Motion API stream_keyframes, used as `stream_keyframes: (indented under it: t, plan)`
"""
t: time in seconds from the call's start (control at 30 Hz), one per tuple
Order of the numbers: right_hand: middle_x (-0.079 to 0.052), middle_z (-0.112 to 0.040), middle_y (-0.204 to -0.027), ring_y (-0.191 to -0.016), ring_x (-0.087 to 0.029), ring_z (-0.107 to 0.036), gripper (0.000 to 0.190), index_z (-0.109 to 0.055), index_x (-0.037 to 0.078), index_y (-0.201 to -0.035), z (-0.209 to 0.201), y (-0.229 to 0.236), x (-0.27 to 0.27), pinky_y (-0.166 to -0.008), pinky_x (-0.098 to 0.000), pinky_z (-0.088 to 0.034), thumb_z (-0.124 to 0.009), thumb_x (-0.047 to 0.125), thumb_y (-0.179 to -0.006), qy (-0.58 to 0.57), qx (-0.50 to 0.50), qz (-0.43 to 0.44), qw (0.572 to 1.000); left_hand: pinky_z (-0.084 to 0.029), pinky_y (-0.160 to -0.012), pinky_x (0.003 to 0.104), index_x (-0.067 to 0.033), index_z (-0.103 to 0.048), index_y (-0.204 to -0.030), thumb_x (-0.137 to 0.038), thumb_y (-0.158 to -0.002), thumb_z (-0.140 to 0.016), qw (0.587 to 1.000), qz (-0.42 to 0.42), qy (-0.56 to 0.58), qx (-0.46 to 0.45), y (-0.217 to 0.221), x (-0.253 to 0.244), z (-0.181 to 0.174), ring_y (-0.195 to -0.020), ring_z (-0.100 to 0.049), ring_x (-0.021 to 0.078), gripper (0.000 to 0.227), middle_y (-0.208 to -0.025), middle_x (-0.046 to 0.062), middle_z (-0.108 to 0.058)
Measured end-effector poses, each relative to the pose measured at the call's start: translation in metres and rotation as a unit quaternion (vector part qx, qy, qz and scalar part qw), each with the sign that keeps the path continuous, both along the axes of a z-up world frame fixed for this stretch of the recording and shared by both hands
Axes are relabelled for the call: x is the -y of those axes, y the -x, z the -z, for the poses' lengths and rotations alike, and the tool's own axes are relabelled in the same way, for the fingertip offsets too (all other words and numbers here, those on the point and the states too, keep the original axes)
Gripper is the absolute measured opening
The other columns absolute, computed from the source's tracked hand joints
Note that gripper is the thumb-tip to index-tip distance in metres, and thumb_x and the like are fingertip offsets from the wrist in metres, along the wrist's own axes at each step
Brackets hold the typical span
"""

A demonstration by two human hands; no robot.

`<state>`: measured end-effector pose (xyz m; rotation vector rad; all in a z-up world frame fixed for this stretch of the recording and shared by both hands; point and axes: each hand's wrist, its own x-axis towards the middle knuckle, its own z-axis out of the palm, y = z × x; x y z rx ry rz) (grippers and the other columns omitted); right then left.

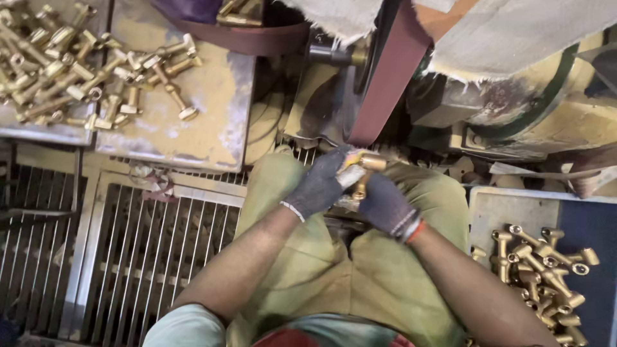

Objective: The person sits on the floor and repeatedly presses small brass fittings against a moving belt sander to smooth their surfaces. They handle the parts one at a time, rotating them to contact different sides, then place them into a nearby bin.

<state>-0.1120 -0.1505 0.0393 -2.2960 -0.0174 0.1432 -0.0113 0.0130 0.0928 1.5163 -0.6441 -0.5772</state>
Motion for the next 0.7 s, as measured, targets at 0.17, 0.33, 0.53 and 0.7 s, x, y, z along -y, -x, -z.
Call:
stream_keyframes:
  t: [0.17, 0.33, 0.53, 0.7]
  plan:
    - [-0.015, -0.071, -0.11, -0.103, -0.029, -0.066, 0.05, -0.061, -0.001, -0.12, 0.008, -0.024, -0.007, -0.09, -0.04, -0.052, -0.083, 0.014, -0.077, -0.235, -0.043, -0.006, 0.971, -0.053, -0.075, 0.032, -0.0055, -0.068, -0.121, -0.018, -0.099, -0.061, 0.968, -0.019, -0.215, -0.132, -0.019, 0.016, 0.063, -0.082, -0.067, 0.0152, 0.026, -0.093, 0.004, -0.073]
    - [-0.007, -0.073, -0.105, -0.095, -0.015, -0.068, 0.041, -0.066, 0.0, -0.117, -0.004, -0.035, -0.003, -0.086, -0.0354, -0.058, -0.082, 0.012, -0.08, -0.492, -0.249, 0.045, 0.833, -0.052, -0.071, 0.033, 0.0007, -0.071, -0.113, -0.016, -0.103, -0.061, 0.944, -0.048, -0.144, -0.293, -0.018, 0.018, 0.111, -0.08, -0.061, 0.0162, 0.023, -0.091, 0.006, -0.07]
    - [-0.002, -0.073, -0.101, -0.091, -0.015, -0.071, 0.038, -0.068, 0.008, -0.112, -0.001, -0.048, -0.001, -0.079, -0.0356, -0.06, -0.079, 0.012, -0.075, -0.654, -0.359, 0.194, 0.637, -0.053, -0.068, 0.035, 0.0043, -0.07, -0.113, -0.009, -0.098, -0.061, 0.954, -0.084, -0.152, -0.243, -0.024, 0.022, 0.142, -0.079, -0.065, 0.0219, 0.022, -0.091, 0.011, -0.069]
    - [-0.008, -0.073, -0.1, -0.091, -0.02, -0.07, 0.03, -0.07, 0.004, -0.111, 0.018, -0.043, -0.002, -0.081, -0.0379, -0.058, -0.079, 0.009, -0.083, -0.607, -0.34, 0.173, 0.697, -0.053, -0.066, 0.031, 0.0011, -0.07, -0.115, -0.012, -0.098, -0.062, 0.902, -0.126, -0.069, -0.406, -0.022, 0.029, 0.122, -0.076, -0.065, 0.0132, 0.023, -0.091, 0.005, -0.071]
